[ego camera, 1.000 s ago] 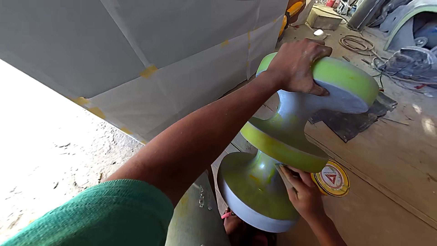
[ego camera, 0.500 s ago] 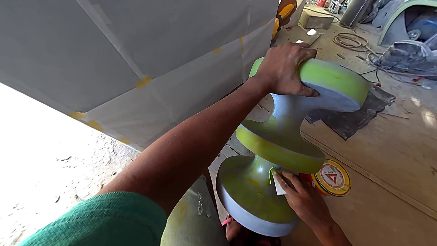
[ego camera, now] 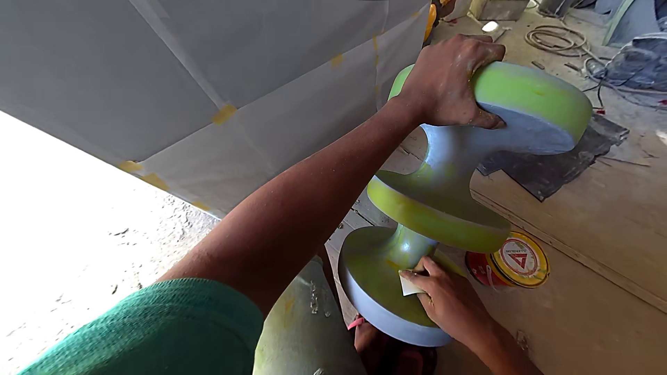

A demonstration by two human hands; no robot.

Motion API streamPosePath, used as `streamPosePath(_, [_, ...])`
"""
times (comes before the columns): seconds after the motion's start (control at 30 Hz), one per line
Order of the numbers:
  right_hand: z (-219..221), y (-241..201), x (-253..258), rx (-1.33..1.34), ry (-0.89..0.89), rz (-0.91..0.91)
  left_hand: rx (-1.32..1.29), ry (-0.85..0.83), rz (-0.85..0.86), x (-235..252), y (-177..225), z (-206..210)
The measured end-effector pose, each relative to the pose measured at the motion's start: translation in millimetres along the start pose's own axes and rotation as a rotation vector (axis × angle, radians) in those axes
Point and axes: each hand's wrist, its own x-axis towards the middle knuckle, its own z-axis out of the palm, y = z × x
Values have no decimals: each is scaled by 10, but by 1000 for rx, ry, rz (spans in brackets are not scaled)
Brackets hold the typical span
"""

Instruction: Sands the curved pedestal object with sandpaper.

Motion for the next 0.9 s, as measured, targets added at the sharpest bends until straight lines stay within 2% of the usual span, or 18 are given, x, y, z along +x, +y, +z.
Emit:
streamPosePath(0.13, [-278,154,62,238,-253,-95,-2,16,14,-34,-4,-10])
streamPosePath(0.2, [-304,278,74,360,-271,-166,-10,35,28,-59,-23,-21])
streamPosePath(0.23, [-274,351,54,440,-207,-191,-13,47,34,-80,-47,-29])
streamPosePath(0.3, [-156,494,-27,570,51,-194,-20,67,48,-131,-130,-46])
streamPosePath(0.37, [18,632,-87,566,345,-164,-35,89,48,-209,-219,-66])
streamPosePath(0.43, [193,718,-87,478,555,-152,-45,106,43,-274,-271,-94])
streamPosePath(0.57, [390,619,17,242,713,-166,-57,121,45,-330,-310,-124])
streamPosePath(0.67, [488,515,37,118,603,-167,-68,128,45,-346,-315,-132])
streamPosePath(0.83, [275,528,-76,4,99,-147,-69,139,56,-370,-302,-145])
streamPosePath(0.9, [181,610,-131,16,13,-190,-73,142,64,-380,-294,-141])
